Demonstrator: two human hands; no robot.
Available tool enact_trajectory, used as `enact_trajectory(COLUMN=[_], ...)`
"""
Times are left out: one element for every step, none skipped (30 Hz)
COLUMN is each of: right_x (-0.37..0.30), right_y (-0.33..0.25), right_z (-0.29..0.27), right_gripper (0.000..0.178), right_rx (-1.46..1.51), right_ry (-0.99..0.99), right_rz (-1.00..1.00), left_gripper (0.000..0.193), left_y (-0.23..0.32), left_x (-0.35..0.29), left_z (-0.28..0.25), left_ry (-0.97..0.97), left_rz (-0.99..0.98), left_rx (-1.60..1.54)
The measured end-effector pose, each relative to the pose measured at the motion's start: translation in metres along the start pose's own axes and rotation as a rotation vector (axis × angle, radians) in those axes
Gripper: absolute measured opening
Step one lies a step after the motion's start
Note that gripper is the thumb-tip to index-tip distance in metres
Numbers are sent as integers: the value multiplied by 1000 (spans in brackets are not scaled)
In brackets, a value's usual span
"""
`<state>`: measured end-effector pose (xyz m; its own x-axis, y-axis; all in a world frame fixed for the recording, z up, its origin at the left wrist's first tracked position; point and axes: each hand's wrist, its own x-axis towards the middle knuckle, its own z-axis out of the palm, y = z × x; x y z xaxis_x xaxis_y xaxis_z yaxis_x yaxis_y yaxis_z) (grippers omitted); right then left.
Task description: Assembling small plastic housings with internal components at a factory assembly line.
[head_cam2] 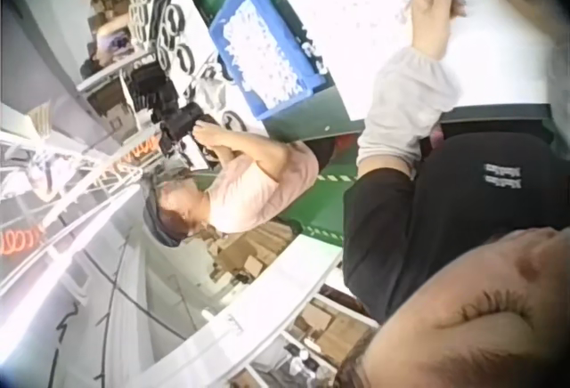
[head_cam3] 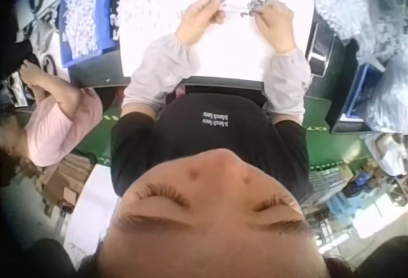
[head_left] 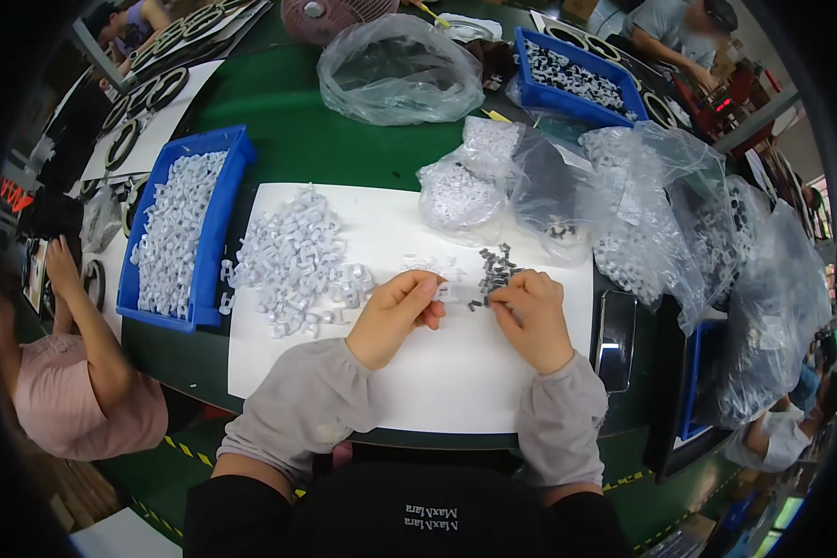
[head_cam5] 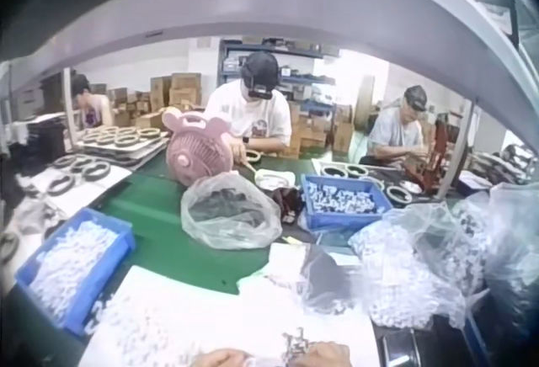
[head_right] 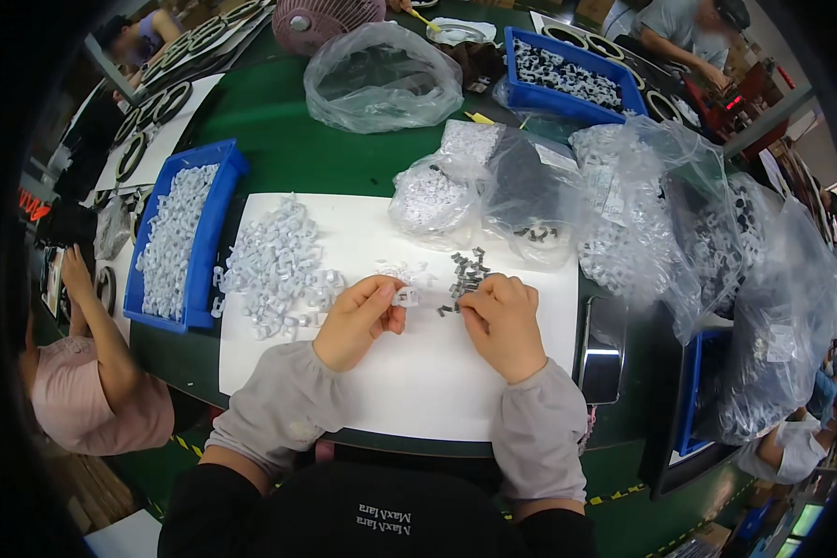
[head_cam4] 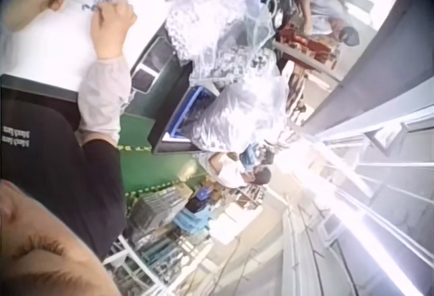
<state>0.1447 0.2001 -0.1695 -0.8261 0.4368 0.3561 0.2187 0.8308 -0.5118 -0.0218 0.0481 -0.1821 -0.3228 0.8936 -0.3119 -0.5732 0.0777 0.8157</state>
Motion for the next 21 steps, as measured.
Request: enact_trajectory(right_x=[0,-1,-2,-2,-1,-1,-1,-1,-1,-2,-3,-3,-2,0,2,3,1,1,1,1,1], right_y=[-1,-2,-3,-5,-7,-8,-9,-11,-12,-12,-12,-12,-14,-16,-19,-26,-35,-41,-44,-45,-46], right_z=[0,0,0,-1,-2,-2,-2,-1,-1,-2,-3,-4,-4,-3,-1,3,8,12,16,19,21], right_gripper=[15,16,17,17,17,17,17,16,16,16,16,16,16,15,15,15,16,16,16,17,18], right_rx=[5,-27,-59,-54,-78,-102,-100,-119,-139,-134,-129,-124,-124,-5,115,116,379,642,641,589,536], right_ry=[-3,-11,-19,-20,-27,-33,-33,-29,-25,-21,-23,-25,-26,45,115,115,200,283,282,303,323], right_rz=[-2,4,10,8,11,13,13,7,2,4,-4,-12,-12,-6,0,-2,101,205,208,121,34], left_gripper=[28,28,29,29,28,28,28,27,26,26,26,27,27,26,26,26,25,24,24,23,23], left_y=[1,4,4,4,4,4,4,4,4,4,4,4,3,2,1,-1,-4,-5,-6,-7,-7], left_x=[-1,-2,-2,-2,-1,-1,-1,-1,-1,-1,-1,-1,0,-1,-1,-2,-3,-3,-3,-4,-4], left_z=[0,2,3,2,1,0,-1,-1,-2,0,2,5,5,6,7,7,7,8,10,12,13], left_ry=[6,-6,-17,-12,-28,-44,-41,-52,-64,-63,-53,-43,-43,-43,-43,-41,-74,-107,-107,-140,-173], left_rz=[-1,-8,-16,-16,-19,-22,-22,-17,-11,-13,-14,-15,-15,-13,-10,-7,-18,-28,-31,-36,-40], left_rx=[0,-20,-41,-39,-77,-114,-113,-137,-162,-155,-145,-135,-135,-153,-170,-169,-206,-243,-244,-238,-232])
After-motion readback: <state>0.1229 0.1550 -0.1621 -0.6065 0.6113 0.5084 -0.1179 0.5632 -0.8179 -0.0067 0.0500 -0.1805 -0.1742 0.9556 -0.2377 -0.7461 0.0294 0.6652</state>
